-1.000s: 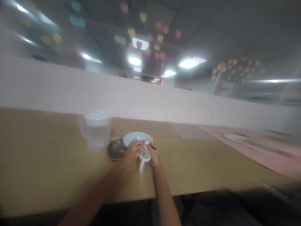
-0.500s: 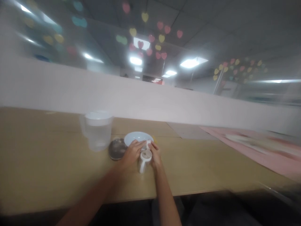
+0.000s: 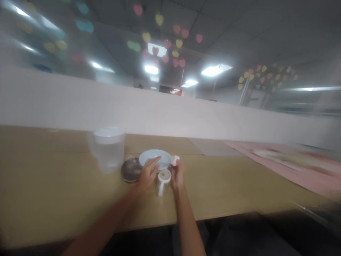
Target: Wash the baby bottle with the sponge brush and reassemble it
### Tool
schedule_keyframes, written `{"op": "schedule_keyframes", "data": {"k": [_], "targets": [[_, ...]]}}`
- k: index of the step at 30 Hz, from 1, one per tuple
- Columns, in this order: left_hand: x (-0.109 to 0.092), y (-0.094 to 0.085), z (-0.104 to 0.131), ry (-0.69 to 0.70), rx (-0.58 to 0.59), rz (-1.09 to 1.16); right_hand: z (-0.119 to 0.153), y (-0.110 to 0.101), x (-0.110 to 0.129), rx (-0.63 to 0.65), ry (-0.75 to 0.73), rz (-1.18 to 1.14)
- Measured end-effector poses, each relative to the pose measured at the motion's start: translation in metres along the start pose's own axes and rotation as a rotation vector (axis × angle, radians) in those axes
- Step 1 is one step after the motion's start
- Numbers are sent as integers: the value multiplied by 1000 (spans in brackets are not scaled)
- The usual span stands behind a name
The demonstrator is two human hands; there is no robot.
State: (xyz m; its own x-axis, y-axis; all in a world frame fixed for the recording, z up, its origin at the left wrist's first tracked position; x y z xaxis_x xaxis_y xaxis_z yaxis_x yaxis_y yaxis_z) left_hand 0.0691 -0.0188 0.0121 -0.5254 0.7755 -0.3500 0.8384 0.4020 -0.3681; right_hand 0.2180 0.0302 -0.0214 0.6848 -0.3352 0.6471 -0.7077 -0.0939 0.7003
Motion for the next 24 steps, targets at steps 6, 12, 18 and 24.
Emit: {"op": "schedule_keyframes", "data": {"k": [6,12,18,24], "targets": [[-24,-9,10,290,125,1,-3,-6,0,-114,-17,-105],[-31,-3,12,413,167,-130,0,-1,1,-155,25,-166],[-24,-2,9,314,164,-107,10,11,1,14,122,-71],[-11,-1,8,281,150,-110,13,15,3,165,93,-71]]}}
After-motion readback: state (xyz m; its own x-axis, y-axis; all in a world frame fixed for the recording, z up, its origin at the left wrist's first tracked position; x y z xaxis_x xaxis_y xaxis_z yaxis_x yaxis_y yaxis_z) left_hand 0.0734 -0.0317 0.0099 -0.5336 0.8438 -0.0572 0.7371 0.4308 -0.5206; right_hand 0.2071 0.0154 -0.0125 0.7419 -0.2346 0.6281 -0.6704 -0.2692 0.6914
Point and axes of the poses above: each hand's wrist, its own z-axis away from the middle knuckle, its own y-axis out of the palm, x = y × z, the point moved 2 cm from there along -z, towards the middle knuckle, and after that the axes turned 3 degrees about -z, right-handed, at the moved point
